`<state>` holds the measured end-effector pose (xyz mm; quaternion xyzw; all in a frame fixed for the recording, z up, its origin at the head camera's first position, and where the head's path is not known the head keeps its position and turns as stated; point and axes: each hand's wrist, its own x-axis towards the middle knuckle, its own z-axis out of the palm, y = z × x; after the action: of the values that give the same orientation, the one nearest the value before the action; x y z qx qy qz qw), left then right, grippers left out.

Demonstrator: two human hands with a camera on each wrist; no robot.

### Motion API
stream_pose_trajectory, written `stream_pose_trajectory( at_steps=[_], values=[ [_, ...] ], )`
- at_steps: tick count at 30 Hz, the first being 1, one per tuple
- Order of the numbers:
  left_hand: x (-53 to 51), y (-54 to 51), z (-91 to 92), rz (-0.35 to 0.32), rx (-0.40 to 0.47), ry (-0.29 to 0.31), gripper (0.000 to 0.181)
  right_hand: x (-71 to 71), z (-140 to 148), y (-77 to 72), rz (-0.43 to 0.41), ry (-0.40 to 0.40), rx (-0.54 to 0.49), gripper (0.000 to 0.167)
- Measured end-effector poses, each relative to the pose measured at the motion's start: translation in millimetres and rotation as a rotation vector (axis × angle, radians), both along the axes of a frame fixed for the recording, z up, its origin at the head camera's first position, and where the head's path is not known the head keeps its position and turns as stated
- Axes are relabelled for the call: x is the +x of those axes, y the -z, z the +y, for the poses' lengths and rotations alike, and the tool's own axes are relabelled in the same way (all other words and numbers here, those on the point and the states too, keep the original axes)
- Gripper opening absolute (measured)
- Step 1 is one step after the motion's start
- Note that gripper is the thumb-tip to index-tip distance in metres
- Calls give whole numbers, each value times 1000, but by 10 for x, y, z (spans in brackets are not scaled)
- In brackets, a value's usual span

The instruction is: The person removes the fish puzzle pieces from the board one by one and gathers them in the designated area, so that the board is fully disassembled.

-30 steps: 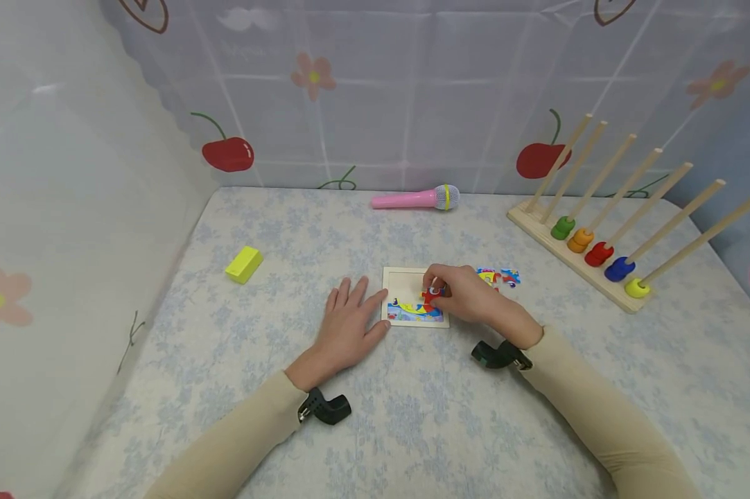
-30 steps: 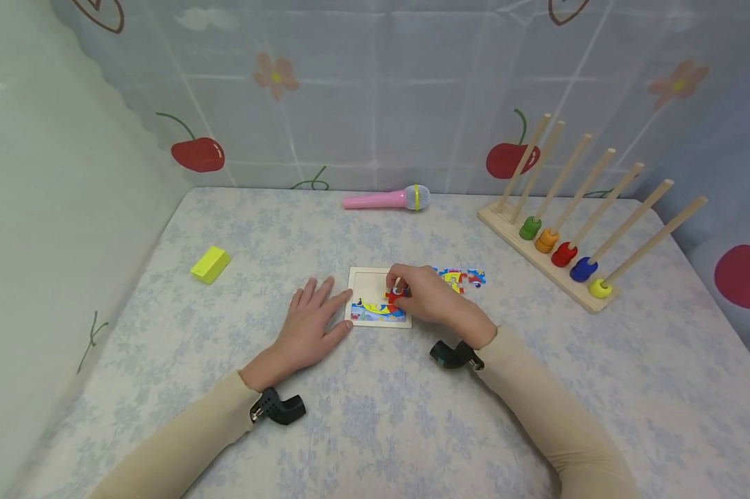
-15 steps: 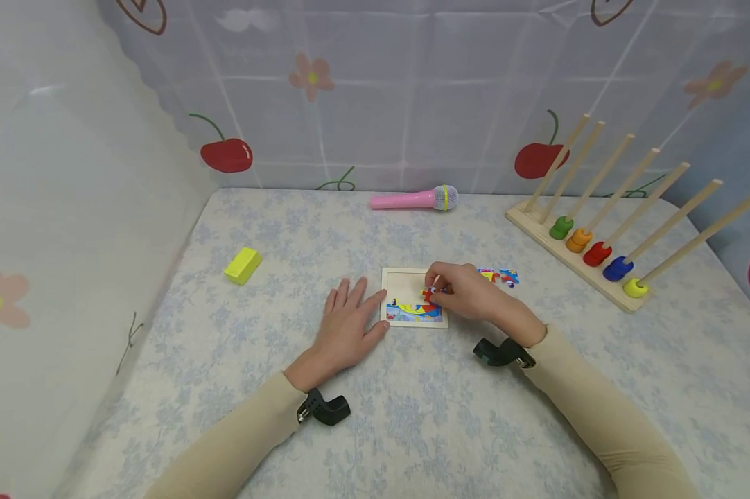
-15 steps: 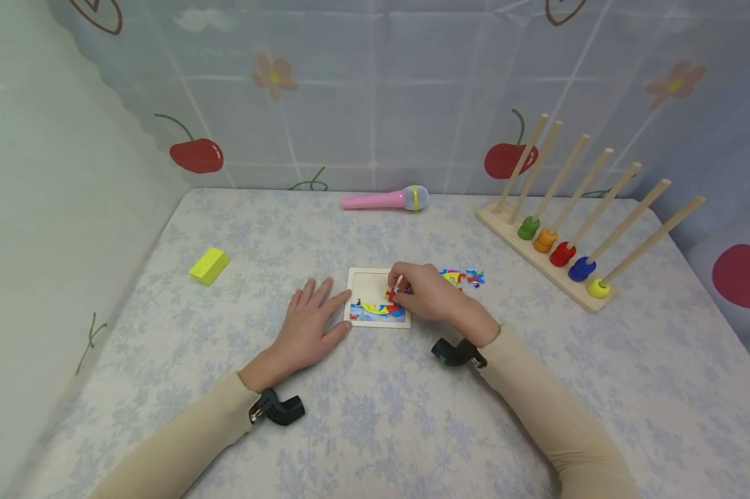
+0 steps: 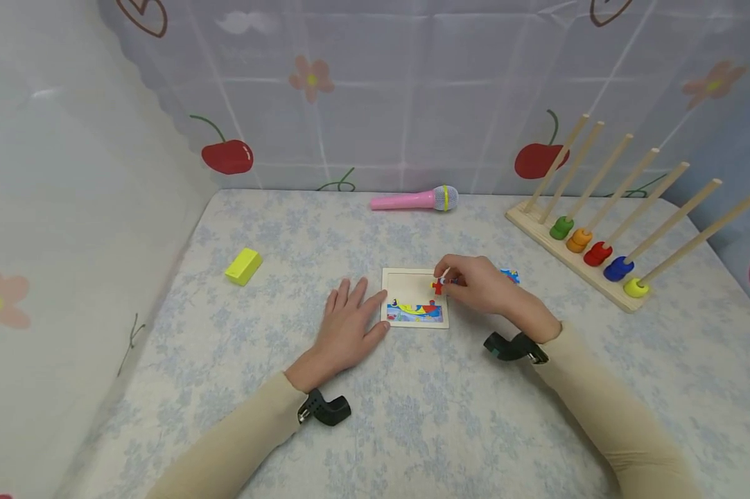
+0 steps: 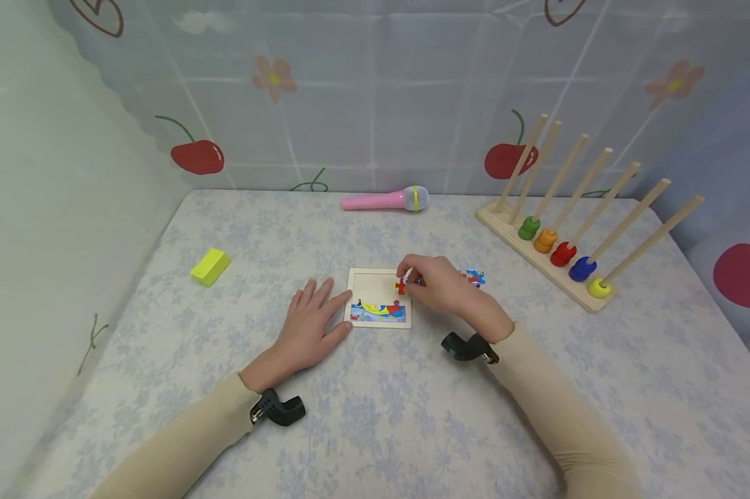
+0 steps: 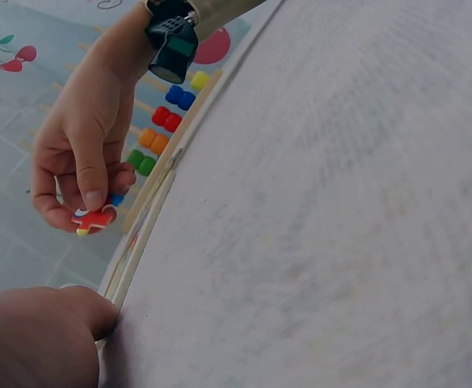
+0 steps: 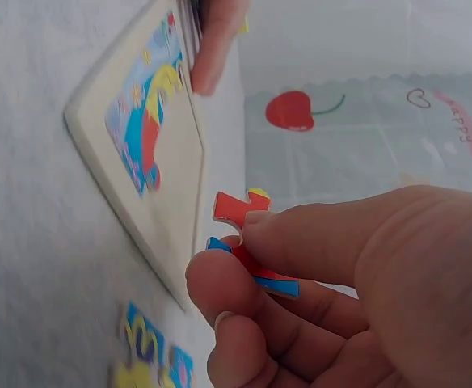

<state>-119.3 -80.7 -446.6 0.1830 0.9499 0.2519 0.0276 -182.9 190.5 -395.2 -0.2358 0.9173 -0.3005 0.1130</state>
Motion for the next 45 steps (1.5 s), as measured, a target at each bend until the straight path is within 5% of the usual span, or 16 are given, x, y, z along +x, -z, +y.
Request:
stream_pose_trajectory(
  at_steps=[12, 20, 35, 45],
  values=[
    [14, 11, -27, -1, 1, -2, 55, 95, 684, -135, 2, 138, 77, 20],
    [13, 20, -39, 4, 10, -3, 54, 165, 993, -60, -33, 214, 91, 23],
    [13, -6, 0, -4, 7, 6, 54, 148, 1124, 169, -119, 226, 4, 20],
    [12, -13, -4, -7, 9, 4, 54, 147, 1071, 214, 34, 210, 110, 19]
  ],
)
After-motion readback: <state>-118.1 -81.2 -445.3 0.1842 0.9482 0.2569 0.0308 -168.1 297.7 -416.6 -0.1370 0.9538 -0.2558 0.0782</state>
